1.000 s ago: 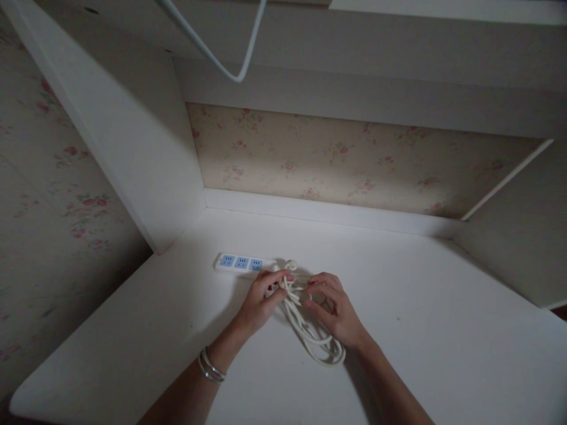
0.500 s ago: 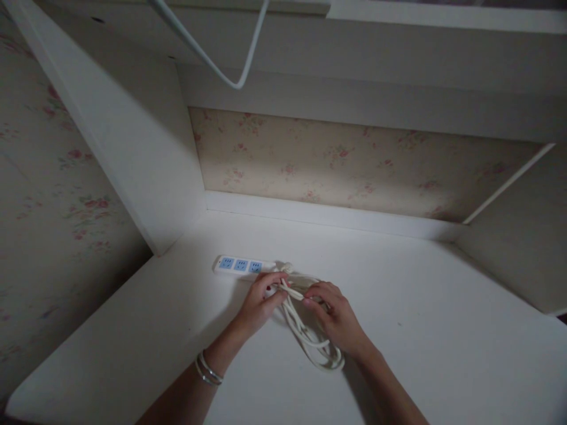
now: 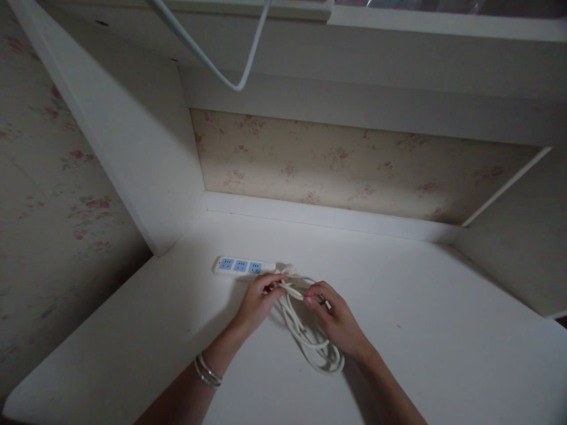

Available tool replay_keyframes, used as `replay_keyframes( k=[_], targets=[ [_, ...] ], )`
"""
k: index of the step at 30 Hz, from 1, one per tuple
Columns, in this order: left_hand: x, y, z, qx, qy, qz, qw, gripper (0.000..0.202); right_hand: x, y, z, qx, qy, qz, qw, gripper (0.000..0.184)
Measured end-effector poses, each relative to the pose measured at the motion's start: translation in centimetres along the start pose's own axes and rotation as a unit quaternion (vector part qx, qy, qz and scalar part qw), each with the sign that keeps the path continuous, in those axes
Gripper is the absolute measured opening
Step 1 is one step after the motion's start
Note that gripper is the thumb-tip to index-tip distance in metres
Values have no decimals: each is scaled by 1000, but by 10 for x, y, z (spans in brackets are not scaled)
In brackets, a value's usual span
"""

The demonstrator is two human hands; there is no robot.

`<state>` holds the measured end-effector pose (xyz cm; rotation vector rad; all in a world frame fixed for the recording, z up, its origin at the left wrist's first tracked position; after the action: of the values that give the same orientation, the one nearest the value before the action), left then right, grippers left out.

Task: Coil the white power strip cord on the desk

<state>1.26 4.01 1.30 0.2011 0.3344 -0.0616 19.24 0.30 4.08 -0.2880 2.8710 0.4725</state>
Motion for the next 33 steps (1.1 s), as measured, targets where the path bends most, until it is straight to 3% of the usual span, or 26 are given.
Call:
replay_keyframes(
  k=[5, 12, 20, 33],
  targets=[
    [3, 2, -2, 9, -36, -8, 999, 21, 2, 0, 3, -20, -19, -23, 999, 15],
    [3, 3, -4, 23, -30, -10, 999, 19, -3, 1, 8, -68, -66, 9, 995, 9],
    [4, 3, -4, -48, -61, -15, 997, 35, -4, 0, 5, -67, -85, 30, 994, 9],
    [3, 4, -3, 6, -53, 1, 999, 21, -4, -2, 1, -96, -96, 24, 990, 13]
  ],
)
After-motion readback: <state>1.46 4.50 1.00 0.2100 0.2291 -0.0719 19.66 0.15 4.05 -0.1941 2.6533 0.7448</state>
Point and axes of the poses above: each hand's wrist, its own y-axis towards the middle knuckle, its own x-axis out of the palm, z = x × y, the point moved 5 cm from there along y, towards the middle knuckle, and after that the axes turned 11 degrees about y, right-handed, at the moved point
